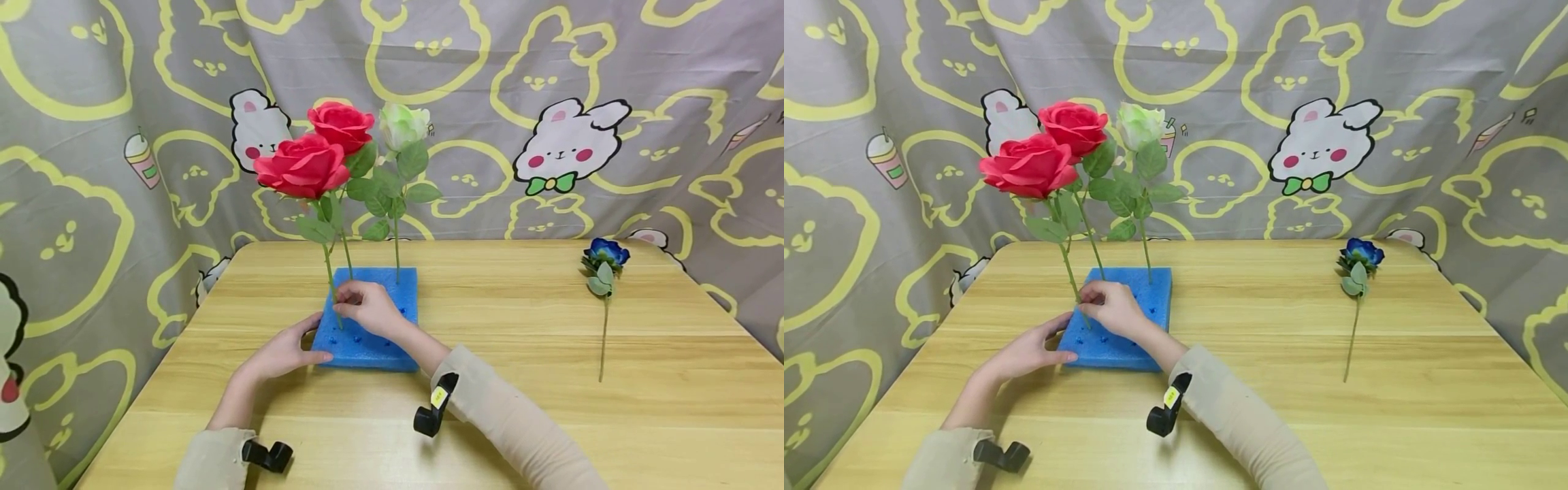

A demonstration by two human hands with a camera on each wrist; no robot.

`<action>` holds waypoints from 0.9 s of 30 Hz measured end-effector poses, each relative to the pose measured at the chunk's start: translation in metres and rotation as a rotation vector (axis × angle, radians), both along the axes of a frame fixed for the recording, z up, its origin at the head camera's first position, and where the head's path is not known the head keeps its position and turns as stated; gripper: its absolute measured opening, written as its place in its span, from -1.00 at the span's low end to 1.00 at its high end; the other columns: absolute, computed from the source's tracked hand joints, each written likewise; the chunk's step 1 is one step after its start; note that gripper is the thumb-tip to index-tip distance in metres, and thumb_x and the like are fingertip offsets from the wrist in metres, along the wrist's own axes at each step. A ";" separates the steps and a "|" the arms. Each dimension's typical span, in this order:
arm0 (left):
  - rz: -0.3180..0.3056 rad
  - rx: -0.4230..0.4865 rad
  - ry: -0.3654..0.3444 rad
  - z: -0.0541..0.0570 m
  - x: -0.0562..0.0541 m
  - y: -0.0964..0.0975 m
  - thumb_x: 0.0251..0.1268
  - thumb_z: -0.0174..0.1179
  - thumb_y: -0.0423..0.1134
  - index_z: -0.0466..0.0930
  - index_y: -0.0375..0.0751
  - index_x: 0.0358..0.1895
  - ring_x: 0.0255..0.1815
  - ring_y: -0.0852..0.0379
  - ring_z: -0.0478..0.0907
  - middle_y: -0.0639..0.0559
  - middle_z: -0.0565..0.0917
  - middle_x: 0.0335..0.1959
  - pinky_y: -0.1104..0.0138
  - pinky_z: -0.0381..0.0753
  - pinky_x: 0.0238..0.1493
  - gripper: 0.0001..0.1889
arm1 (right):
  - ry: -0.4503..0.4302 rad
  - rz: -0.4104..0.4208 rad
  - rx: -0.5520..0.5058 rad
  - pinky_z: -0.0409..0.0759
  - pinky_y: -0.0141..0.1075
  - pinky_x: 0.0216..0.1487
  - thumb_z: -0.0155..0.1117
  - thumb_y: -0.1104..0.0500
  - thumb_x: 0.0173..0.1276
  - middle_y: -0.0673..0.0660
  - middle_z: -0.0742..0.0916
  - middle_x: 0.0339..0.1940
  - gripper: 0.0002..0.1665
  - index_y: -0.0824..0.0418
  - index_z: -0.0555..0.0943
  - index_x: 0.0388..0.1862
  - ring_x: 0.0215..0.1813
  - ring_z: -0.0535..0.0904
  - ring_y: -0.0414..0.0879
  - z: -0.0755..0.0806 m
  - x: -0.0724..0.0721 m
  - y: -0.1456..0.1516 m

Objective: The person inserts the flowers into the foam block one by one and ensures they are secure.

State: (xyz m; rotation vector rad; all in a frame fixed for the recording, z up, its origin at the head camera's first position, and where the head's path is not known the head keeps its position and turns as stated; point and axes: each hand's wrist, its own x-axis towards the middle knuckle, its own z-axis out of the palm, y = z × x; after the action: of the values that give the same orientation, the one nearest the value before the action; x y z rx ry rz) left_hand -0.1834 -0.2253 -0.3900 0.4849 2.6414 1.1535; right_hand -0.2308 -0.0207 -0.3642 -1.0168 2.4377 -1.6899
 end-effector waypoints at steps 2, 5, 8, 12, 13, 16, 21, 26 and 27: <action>0.000 0.002 0.002 0.000 0.000 0.000 0.09 0.30 0.07 0.00 -0.35 0.43 0.34 -0.23 0.17 -0.30 0.22 0.35 -0.08 0.22 0.23 -0.04 | 0.000 0.000 0.002 0.56 -0.40 -0.31 0.25 0.28 0.26 0.08 0.66 -0.33 -0.83 0.32 0.63 -0.19 -0.32 0.57 -0.19 0.001 0.000 0.000; 0.001 0.006 0.000 0.001 0.000 0.001 0.09 0.30 0.06 0.00 -0.34 0.43 0.34 -0.22 0.17 -0.30 0.22 0.35 -0.08 0.22 0.24 -0.04 | -0.003 0.003 -0.003 0.56 -0.40 -0.31 0.25 0.29 0.25 0.10 0.66 -0.33 -0.84 0.31 0.63 -0.20 -0.32 0.58 -0.17 0.002 0.000 0.000; 0.002 0.006 -0.001 0.002 0.001 0.001 0.09 0.30 0.06 0.00 -0.34 0.43 0.34 -0.22 0.17 -0.29 0.22 0.35 -0.08 0.21 0.24 -0.05 | -0.017 0.009 -0.016 0.56 -0.41 -0.31 0.26 0.29 0.25 0.13 0.67 -0.32 -0.83 0.33 0.63 -0.19 -0.32 0.59 -0.14 0.002 0.000 0.000; 0.004 -0.006 0.002 0.002 0.001 0.001 0.09 0.30 0.06 0.00 -0.35 0.42 0.34 -0.22 0.17 -0.30 0.23 0.35 -0.08 0.21 0.24 -0.04 | -0.056 0.016 -0.046 0.60 -0.35 -0.30 0.27 0.30 0.24 0.17 0.67 -0.30 -0.81 0.35 0.62 -0.17 -0.31 0.62 -0.08 0.000 -0.001 0.000; 0.004 -0.008 0.003 0.002 0.001 0.001 0.09 0.30 0.07 0.00 -0.36 0.42 0.34 -0.23 0.17 -0.30 0.23 0.35 -0.09 0.21 0.24 -0.04 | -0.067 0.018 -0.054 0.61 -0.31 -0.29 0.27 0.30 0.24 0.19 0.67 -0.30 -0.80 0.36 0.62 -0.17 -0.31 0.62 -0.05 -0.001 -0.002 -0.001; 0.004 -0.010 0.005 0.002 0.001 0.001 0.08 0.30 0.07 0.00 -0.36 0.42 0.34 -0.23 0.17 -0.31 0.23 0.34 -0.09 0.21 0.24 -0.04 | -0.086 0.019 -0.067 0.63 -0.16 -0.26 0.26 0.33 0.24 0.24 0.66 -0.29 -0.80 0.41 0.61 -0.17 -0.31 0.63 0.04 0.000 -0.002 0.000; 0.001 -0.004 0.004 0.003 0.001 0.001 0.08 0.31 0.06 0.00 -0.36 0.42 0.34 -0.23 0.17 -0.31 0.23 0.35 -0.09 0.20 0.24 -0.04 | -0.087 0.036 -0.059 0.60 -0.02 -0.20 0.22 0.39 0.24 0.34 0.64 -0.28 -0.79 0.51 0.57 -0.17 -0.26 0.61 0.21 0.014 0.008 0.002; -0.001 -0.003 0.008 0.002 0.001 0.001 0.08 0.31 0.06 0.00 -0.36 0.42 0.34 -0.23 0.18 -0.31 0.23 0.35 -0.08 0.21 0.24 -0.03 | -0.110 0.057 -0.083 0.59 0.00 -0.19 0.21 0.40 0.24 0.36 0.63 -0.28 -0.77 0.54 0.56 -0.15 -0.24 0.60 0.27 0.021 0.013 0.006; -0.002 -0.002 0.008 0.002 0.001 0.001 0.08 0.31 0.06 0.00 -0.36 0.42 0.34 -0.22 0.18 -0.30 0.23 0.35 -0.08 0.21 0.24 -0.04 | -0.119 0.058 -0.088 0.60 -0.01 -0.19 0.22 0.38 0.24 0.34 0.64 -0.28 -0.77 0.52 0.56 -0.15 -0.24 0.60 0.26 0.017 0.010 0.005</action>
State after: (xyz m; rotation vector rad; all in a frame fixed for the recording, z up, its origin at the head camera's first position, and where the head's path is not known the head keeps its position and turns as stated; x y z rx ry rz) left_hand -0.1828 -0.2244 -0.3877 0.4935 2.6481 1.1504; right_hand -0.2207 -0.0153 -0.3467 -0.9549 2.2583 -1.7975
